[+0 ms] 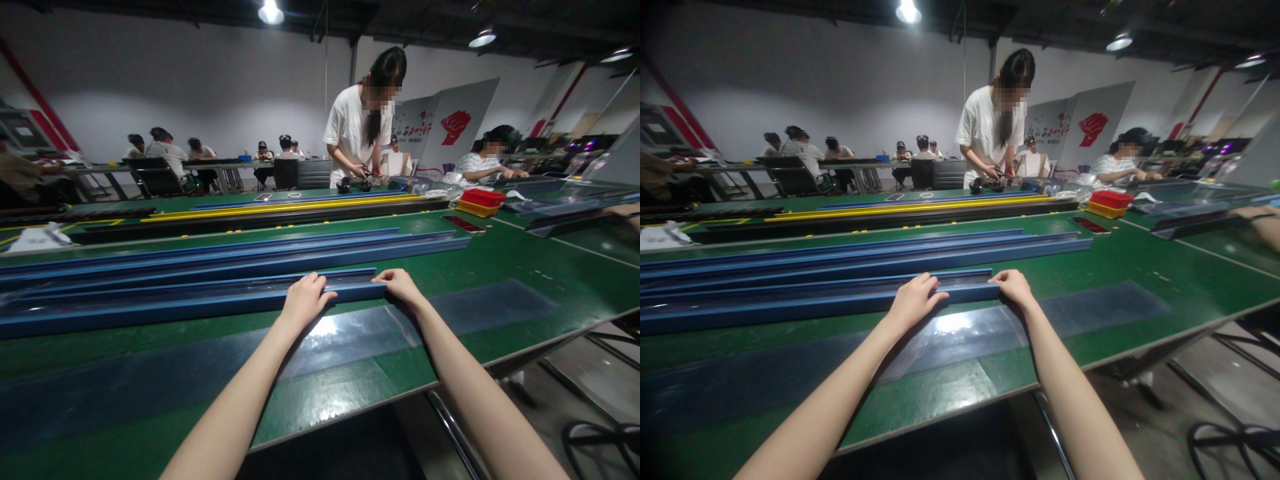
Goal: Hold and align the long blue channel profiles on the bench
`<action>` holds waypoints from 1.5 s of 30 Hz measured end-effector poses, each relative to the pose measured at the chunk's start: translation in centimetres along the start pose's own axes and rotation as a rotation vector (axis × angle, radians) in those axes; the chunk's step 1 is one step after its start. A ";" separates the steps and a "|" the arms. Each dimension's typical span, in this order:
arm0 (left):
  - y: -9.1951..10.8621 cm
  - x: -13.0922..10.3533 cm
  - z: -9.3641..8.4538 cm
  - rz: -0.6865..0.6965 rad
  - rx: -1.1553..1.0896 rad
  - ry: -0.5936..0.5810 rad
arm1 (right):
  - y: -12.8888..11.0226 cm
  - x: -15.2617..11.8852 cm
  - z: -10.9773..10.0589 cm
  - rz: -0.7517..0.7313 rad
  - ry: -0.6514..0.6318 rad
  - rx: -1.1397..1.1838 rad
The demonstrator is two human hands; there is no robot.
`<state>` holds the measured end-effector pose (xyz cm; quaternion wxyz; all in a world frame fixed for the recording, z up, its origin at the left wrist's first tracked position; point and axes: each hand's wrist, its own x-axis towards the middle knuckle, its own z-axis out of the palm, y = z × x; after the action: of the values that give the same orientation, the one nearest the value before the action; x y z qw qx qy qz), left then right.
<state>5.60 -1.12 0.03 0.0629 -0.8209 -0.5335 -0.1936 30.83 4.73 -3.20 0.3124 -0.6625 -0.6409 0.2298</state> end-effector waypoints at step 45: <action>-0.3 -0.4 1.1 0.162 0.123 0.048 | -0.8 -0.4 -0.6 -0.061 0.000 0.027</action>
<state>5.44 -0.99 -1.15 0.1415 -0.8512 -0.4745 -0.1742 30.70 4.28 -2.27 0.3281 -0.6385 -0.6576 0.2287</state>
